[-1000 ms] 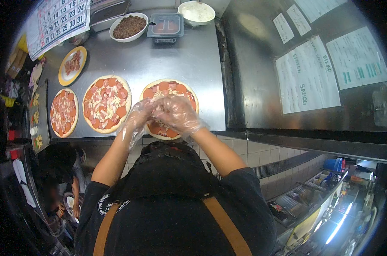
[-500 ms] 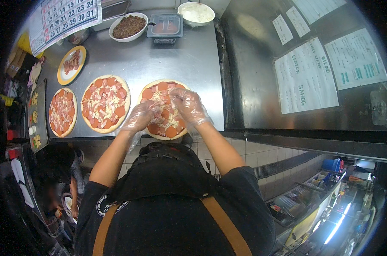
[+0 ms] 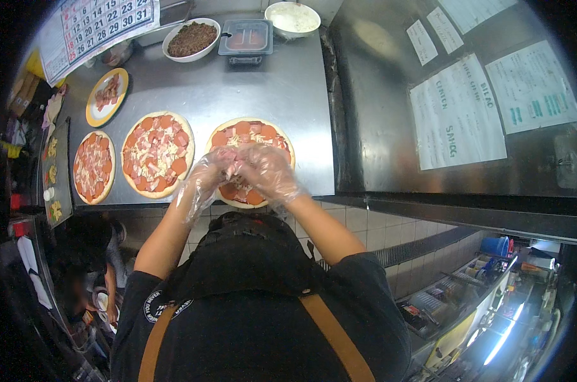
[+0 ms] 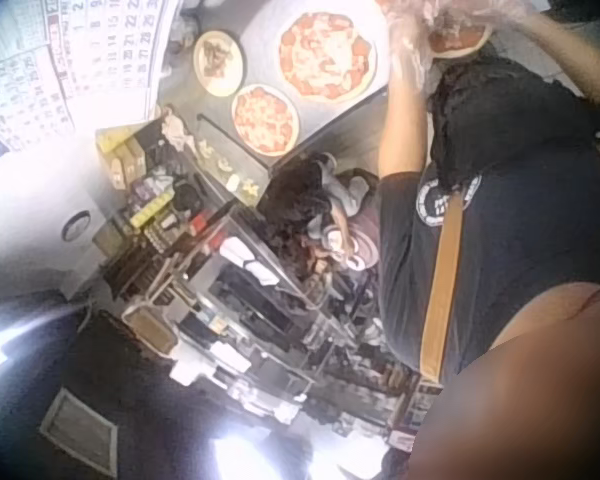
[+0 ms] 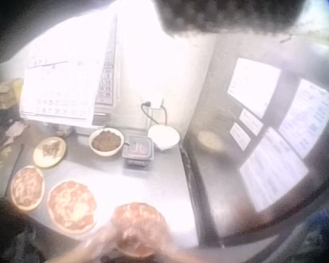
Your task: The person assembles three pizzas on a stainless steel counter. They place pepperoni slices and shredded cheese onto pizza bases that already have sauce. The person wears disposable gloves and handles the toppings by hand.
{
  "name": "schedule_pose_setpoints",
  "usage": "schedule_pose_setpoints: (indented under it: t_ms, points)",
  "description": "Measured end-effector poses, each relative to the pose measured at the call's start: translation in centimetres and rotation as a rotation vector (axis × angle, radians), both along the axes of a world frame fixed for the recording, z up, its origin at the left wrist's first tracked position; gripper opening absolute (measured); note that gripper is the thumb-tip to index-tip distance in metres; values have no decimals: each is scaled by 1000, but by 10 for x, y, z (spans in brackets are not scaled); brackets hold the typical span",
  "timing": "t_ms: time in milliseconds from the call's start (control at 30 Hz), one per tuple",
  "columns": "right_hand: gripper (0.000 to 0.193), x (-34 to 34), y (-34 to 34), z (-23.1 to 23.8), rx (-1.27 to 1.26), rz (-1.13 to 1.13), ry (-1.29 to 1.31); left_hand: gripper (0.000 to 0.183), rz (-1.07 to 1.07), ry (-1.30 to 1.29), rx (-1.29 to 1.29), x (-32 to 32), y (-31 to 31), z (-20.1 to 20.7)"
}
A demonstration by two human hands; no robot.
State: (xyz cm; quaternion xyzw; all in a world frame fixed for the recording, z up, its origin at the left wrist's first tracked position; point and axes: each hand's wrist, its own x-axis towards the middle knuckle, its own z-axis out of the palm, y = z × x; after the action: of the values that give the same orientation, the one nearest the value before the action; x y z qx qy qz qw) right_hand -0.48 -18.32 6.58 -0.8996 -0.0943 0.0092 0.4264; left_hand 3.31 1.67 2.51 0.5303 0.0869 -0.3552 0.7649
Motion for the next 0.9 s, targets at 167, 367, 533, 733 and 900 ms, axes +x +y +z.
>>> schedule_pose_setpoints:
  t_ms: [167,367,533,733,900]
  points:
    - [18,6,14,-48,-169,8,-300,34,-18,-112,219,5,-10,-38]
    - [10,13,-3,-29,128,-158,-127,25,-151,-360,618,13,-9,3]
    - [13,17,-14,-16,127,-187,93,20,-38,-184,356,11,-5,-2]
    - [16,17,1,-9,100,-159,7,20,6,-78,259,14,-17,-13]
    - [18,26,-1,-22,86,-239,70,28,-238,-462,533,18,-15,11]
